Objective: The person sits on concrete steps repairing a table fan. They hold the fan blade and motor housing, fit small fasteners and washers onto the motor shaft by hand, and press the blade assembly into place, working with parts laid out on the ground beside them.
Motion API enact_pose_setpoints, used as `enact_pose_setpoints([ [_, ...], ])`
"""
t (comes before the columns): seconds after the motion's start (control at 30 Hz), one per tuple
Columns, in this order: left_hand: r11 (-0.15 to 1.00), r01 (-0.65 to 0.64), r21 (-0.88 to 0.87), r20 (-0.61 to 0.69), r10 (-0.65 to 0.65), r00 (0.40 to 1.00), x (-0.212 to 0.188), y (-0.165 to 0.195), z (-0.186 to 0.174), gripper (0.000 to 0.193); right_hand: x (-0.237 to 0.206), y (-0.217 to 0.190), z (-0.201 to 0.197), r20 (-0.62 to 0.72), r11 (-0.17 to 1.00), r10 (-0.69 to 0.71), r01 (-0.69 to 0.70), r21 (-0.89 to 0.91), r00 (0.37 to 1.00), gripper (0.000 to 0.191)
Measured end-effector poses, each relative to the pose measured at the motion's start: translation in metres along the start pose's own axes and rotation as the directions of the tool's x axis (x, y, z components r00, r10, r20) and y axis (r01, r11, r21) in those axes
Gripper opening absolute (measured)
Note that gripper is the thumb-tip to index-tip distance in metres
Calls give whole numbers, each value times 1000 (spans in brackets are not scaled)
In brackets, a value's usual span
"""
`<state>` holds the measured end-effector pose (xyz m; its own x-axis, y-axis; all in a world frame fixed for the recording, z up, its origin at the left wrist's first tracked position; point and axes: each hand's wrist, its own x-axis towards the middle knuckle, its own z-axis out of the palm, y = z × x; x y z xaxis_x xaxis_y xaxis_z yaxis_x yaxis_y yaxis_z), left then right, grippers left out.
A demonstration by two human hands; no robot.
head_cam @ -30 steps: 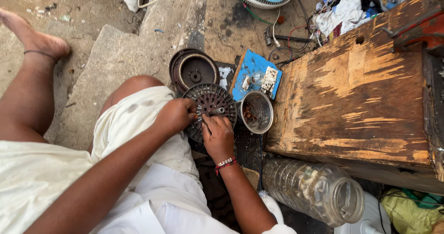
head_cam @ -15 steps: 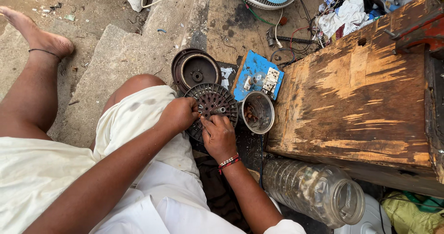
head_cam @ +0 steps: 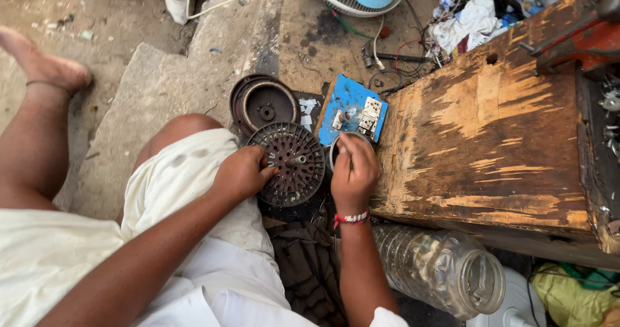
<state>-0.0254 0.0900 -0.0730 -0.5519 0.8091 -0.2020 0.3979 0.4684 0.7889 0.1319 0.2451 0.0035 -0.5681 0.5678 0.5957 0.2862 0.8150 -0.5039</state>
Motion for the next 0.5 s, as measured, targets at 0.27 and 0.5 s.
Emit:
enact_pose_setpoints([
  [0.27,996,-74,-57,-32,72,997,3,-1,-8,28,164,72,129,731,960,161,68,-273,663,19],
  [0.5,919,-45,-391,-23,39,999,27,-28,-33,19,173,127,210,864,789,440,353,-502,244,29],
])
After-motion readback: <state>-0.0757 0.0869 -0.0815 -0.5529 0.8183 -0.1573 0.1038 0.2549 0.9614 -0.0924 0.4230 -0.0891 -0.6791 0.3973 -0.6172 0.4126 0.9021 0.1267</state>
